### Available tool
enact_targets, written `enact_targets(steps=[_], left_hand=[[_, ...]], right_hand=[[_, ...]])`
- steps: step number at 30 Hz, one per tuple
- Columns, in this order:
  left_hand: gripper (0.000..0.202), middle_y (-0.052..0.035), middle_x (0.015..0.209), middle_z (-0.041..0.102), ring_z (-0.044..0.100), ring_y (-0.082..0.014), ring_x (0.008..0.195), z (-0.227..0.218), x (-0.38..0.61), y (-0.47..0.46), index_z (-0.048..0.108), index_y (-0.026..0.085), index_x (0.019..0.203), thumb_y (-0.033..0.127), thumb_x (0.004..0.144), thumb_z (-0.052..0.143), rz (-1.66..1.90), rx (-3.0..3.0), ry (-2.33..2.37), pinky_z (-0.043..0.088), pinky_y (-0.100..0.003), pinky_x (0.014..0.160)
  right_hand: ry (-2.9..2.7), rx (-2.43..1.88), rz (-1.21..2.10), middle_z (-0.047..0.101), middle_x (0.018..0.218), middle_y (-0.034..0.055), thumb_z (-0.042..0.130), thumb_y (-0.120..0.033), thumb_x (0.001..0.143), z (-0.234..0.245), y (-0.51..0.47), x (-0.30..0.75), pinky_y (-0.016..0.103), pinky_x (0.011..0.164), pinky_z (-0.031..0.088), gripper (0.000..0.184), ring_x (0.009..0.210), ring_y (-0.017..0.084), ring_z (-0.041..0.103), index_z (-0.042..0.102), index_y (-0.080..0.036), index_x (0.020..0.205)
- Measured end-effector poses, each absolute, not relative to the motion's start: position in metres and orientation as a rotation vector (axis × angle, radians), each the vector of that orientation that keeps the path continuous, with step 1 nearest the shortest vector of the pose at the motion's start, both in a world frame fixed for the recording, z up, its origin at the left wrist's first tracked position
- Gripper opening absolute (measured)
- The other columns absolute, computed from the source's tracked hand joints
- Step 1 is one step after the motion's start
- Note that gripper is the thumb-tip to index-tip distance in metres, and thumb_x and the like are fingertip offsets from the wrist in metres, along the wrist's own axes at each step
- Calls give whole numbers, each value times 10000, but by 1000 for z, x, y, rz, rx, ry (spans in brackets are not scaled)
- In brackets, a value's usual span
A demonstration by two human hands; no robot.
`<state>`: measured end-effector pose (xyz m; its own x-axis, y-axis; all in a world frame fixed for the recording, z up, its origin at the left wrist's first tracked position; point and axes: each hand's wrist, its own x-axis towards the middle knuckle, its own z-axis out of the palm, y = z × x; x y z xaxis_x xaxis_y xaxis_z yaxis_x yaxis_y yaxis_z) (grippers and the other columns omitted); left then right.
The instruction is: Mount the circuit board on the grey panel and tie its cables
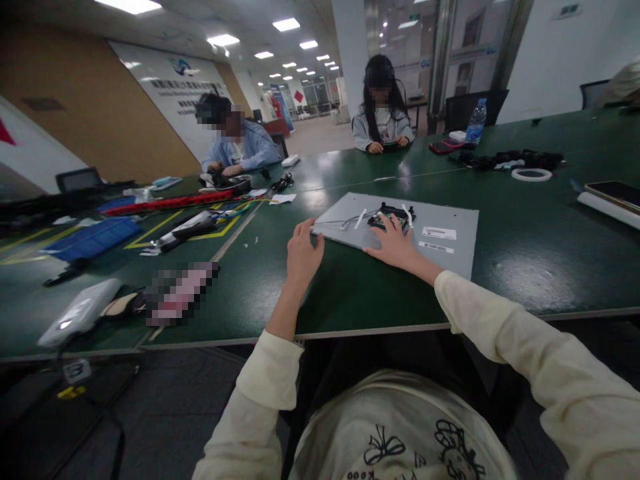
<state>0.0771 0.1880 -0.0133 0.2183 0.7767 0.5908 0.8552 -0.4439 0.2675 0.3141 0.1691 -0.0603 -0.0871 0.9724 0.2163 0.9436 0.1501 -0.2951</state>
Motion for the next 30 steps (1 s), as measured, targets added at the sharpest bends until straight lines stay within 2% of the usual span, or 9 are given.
enact_targets(steps=[13,20,25,30], left_hand=[[423,-134,1319,527,567,-223,1163,-14,77,184,397,174,1359,218,939,434,-1017,-2409,-1612,451,-394,992],[483,-139,1338,509,573,-221,1160,-13,79,180,327,188,1417,220,946,428,-973,-2437,-1649,457,-398,991],[485,-139,1335,511,579,-212,1145,-14,79,180,331,171,1415,229,945,439,-972,-2461,-1654,463,-373,989],[498,-143,1347,506,561,-235,1179,-14,80,179,319,182,1431,228,947,429,-900,-2460,-1699,456,-400,998]], right_hand=[[-1526,-2307,8,44,1573,184,406,-658,874,-77,202,374,777,957,182,697,1405,477,-6,438,-193,1392],[-1354,-2399,-50,52,1565,193,372,-651,870,-87,201,414,762,971,175,711,1407,465,-19,431,-173,1393],[-1260,-2453,-43,44,1563,215,370,-626,864,-88,200,432,776,964,161,717,1401,479,-8,435,-149,1395],[-1189,-2472,-57,46,1553,242,365,-598,865,-85,194,439,785,951,154,732,1389,495,-1,426,-112,1409]])
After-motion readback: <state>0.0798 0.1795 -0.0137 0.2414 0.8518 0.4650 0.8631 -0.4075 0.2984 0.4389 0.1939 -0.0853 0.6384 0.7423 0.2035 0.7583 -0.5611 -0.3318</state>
